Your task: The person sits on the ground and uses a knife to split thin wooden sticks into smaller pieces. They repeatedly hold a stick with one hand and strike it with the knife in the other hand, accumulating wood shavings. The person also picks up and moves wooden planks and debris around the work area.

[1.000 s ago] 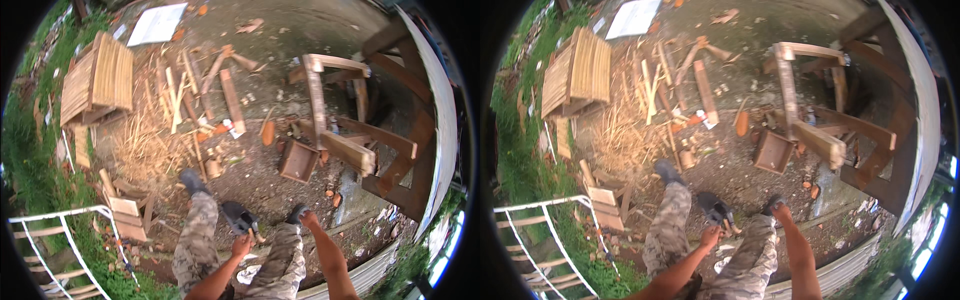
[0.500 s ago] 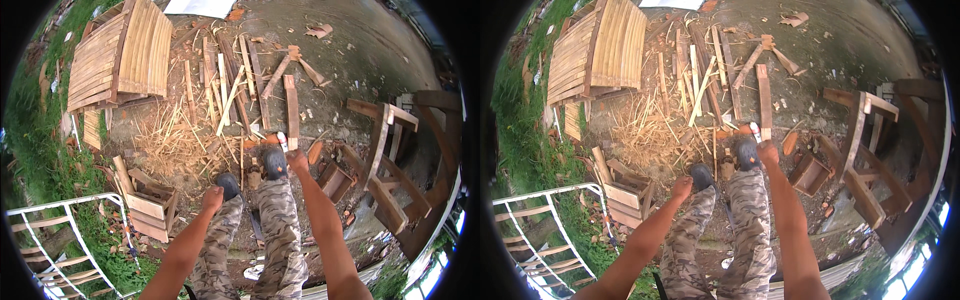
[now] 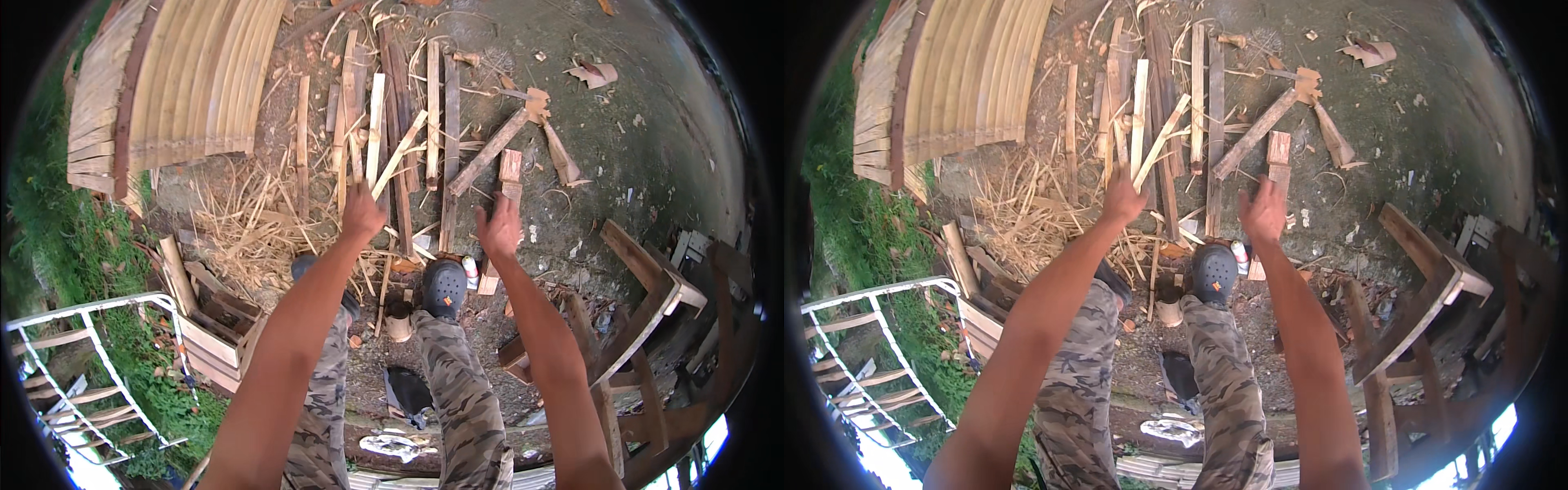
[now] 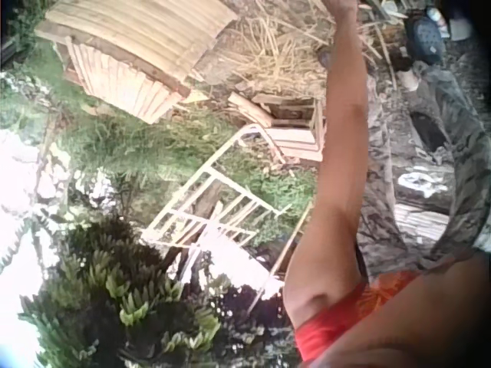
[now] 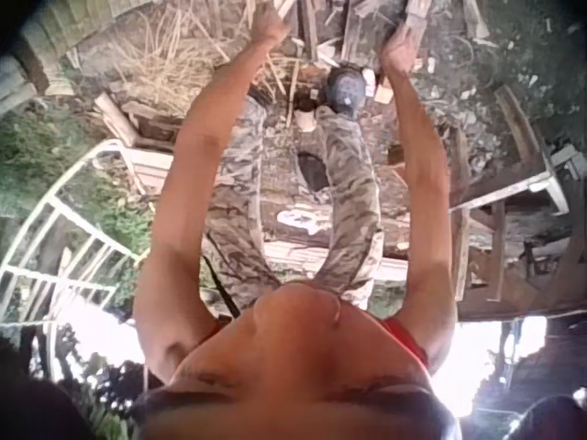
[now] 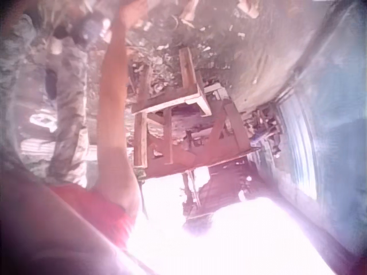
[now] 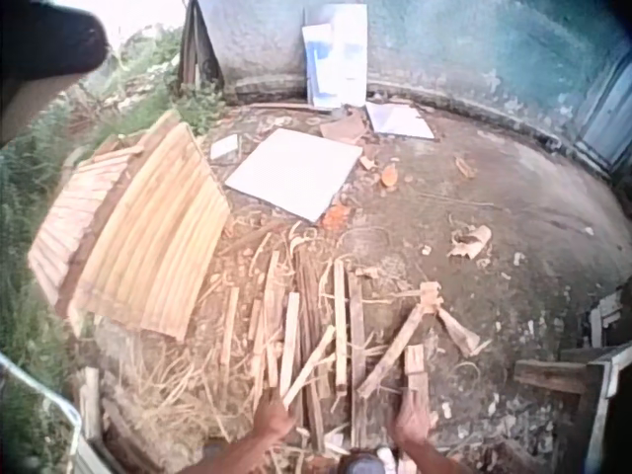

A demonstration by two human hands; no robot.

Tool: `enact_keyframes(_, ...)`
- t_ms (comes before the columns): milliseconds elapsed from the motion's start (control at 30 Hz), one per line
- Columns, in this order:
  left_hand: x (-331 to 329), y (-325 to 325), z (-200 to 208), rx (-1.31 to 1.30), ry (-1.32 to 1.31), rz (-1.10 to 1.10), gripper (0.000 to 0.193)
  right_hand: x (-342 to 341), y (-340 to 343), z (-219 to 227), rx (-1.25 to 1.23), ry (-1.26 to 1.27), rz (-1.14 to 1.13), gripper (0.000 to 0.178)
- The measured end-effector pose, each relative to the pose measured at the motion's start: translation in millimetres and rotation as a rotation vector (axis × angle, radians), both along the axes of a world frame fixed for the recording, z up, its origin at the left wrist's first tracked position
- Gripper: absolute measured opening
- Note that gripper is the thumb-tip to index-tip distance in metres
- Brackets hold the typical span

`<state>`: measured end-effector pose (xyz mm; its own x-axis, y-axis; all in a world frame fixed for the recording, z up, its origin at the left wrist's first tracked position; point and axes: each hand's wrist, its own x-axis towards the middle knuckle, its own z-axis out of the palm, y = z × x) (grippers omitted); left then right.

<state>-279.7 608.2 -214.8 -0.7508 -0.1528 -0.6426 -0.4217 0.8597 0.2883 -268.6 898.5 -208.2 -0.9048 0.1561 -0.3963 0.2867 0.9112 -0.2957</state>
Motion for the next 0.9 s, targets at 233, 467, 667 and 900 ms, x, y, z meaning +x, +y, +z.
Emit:
enact_keyframes(233,-44,9,-45,-0.153,0.05,-0.039,0.097,-80,-62,-58,-0.177,-0.071,-0.575,0.094)
enact_keyframes(467,-44,4,-43,0.013,0.035,0.181,0.045,-78,-37,-87,-0.257,-0.281,-0.622,0.082)
enact_keyframes(667,-67,-53,-35,-0.055,0.469,0.172,0.041,-48,-55,-71,-0.354,-0.264,-0.342,0.09)
enact_keyframes(900,-103,-45,-52,-0.104,0.062,0.316,0.06,-63,-100,-63,-0.087,-0.265,-0.395,0.083)
